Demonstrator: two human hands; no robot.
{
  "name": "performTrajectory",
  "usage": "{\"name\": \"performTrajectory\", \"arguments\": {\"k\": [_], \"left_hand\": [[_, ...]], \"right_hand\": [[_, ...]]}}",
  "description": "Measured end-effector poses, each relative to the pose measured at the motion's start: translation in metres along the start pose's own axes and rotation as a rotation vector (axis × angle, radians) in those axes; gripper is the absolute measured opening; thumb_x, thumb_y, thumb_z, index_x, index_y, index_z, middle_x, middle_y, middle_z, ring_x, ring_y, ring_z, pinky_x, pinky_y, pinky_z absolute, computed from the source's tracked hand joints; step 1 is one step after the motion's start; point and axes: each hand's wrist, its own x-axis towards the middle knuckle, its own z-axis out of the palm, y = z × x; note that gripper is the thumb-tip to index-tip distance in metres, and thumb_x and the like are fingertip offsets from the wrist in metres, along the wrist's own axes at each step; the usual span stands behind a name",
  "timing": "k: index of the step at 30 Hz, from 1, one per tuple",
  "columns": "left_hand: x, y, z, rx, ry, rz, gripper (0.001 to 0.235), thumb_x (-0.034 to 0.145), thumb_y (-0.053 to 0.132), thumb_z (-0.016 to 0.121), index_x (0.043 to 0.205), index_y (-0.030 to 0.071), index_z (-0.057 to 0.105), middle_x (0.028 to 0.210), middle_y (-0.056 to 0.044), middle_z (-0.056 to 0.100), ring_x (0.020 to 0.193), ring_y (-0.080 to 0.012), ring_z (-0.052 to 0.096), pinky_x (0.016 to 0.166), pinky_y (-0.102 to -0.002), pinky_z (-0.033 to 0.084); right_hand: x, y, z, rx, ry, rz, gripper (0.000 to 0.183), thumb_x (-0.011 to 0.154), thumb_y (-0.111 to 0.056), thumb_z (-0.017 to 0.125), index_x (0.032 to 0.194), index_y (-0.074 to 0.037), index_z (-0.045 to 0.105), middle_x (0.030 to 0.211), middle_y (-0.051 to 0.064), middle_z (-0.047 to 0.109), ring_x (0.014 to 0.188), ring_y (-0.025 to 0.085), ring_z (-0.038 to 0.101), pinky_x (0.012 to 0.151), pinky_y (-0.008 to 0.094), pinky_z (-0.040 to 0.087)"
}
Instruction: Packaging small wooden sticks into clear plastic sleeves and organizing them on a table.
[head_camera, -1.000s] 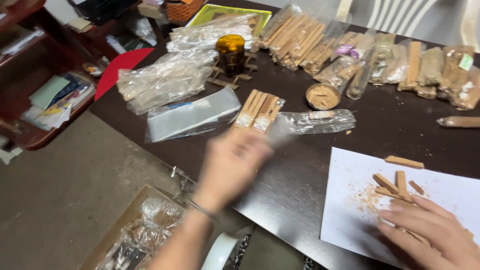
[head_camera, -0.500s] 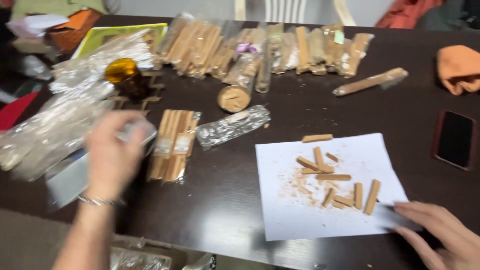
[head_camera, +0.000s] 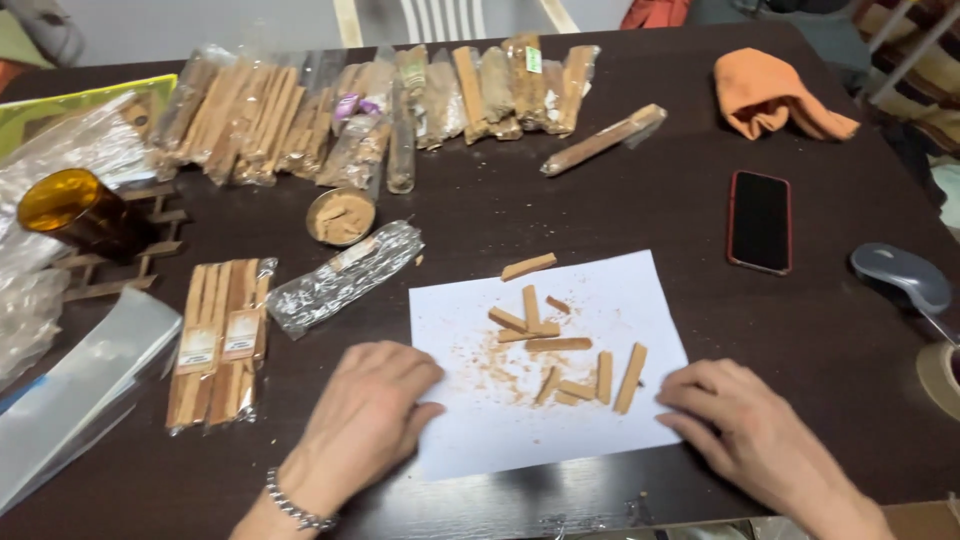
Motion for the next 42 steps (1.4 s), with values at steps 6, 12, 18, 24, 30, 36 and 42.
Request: {"name": "performTrajectory", "arguments": {"k": [6, 12, 18, 24, 30, 36, 42], "left_hand": [[0.006, -0.006, -0.018, 0.094, -0.144, -0.138, 0.033, 0.081, 0.027, 0.081, 0.11, 0.015, 0.071, 0.098, -0.001, 0.076, 0.094, -0.0253, 0.066, 0.093, -0.043, 0.045], [0.055, 0.016, -0.01, 0.077, 0.048, 0.067, 0.054, 0.074, -0.018, 0.053, 0.119, 0.008, 0.069, 0.114, -0.008, 0.072, 0.1, -0.0285, 0.065, 0.09, -0.044, 0.048], [0.102, 0.027, 0.013, 0.248, 0.032, 0.398, 0.012, 0.094, 0.012, 0.058, 0.106, 0.014, 0.061, 0.125, -0.007, 0.062, 0.124, -0.0295, 0.055, 0.085, -0.04, 0.047], [0.107, 0.019, 0.009, 0.313, -0.045, 0.342, 0.024, 0.106, 0.031, 0.054, 0.097, 0.014, 0.069, 0.086, -0.004, 0.063, 0.081, -0.0234, 0.055, 0.07, -0.039, 0.045], [0.104, 0.011, 0.005, 0.133, -0.19, 0.172, 0.011, 0.095, 0.019, 0.06, 0.093, 0.014, 0.07, 0.087, -0.004, 0.061, 0.08, -0.0258, 0.054, 0.068, -0.042, 0.044], [0.105, 0.013, -0.003, 0.104, -0.279, 0.101, 0.018, 0.101, 0.014, 0.052, 0.1, 0.011, 0.069, 0.085, -0.006, 0.064, 0.076, -0.0269, 0.058, 0.068, -0.044, 0.046], [0.116, 0.027, -0.035, 0.04, -0.465, -0.112, 0.032, 0.094, 0.015, 0.06, 0.124, 0.008, 0.068, 0.1, -0.01, 0.073, 0.099, -0.0227, 0.068, 0.089, -0.033, 0.051]], "right_hand": [[-0.002, -0.024, -0.007, 0.074, -0.082, 0.06, 0.018, 0.09, -0.034, 0.072, 0.096, -0.019, 0.078, 0.101, -0.008, 0.073, 0.091, 0.014, 0.068, 0.081, 0.032, 0.054], [0.026, -0.017, -0.015, 0.05, -0.096, -0.177, 0.042, 0.088, -0.001, 0.057, 0.127, -0.014, 0.066, 0.136, 0.007, 0.063, 0.116, 0.03, 0.062, 0.098, 0.043, 0.05], [0.057, -0.017, -0.017, 0.039, -0.284, -0.444, 0.048, 0.082, 0.012, 0.052, 0.124, -0.006, 0.066, 0.135, 0.012, 0.063, 0.129, 0.035, 0.054, 0.11, 0.05, 0.037], [0.063, -0.013, -0.023, 0.023, -0.354, -0.411, 0.024, 0.094, -0.004, 0.059, 0.115, -0.009, 0.068, 0.109, 0.006, 0.063, 0.096, 0.028, 0.058, 0.083, 0.041, 0.047], [0.07, -0.009, -0.019, 0.112, -0.443, -0.426, 0.011, 0.096, -0.018, 0.066, 0.098, -0.012, 0.057, 0.09, 0.003, 0.059, 0.081, 0.027, 0.057, 0.079, 0.04, 0.048], [0.076, -0.008, -0.022, 0.105, -0.429, -0.481, 0.011, 0.099, -0.02, 0.063, 0.104, -0.01, 0.061, 0.092, 0.005, 0.059, 0.079, 0.028, 0.059, 0.074, 0.042, 0.049], [0.104, -0.003, -0.037, 0.062, -0.286, -0.289, 0.018, 0.093, -0.03, 0.067, 0.1, -0.015, 0.073, 0.085, 0.004, 0.076, 0.078, 0.026, 0.074, 0.081, 0.044, 0.062]]}}
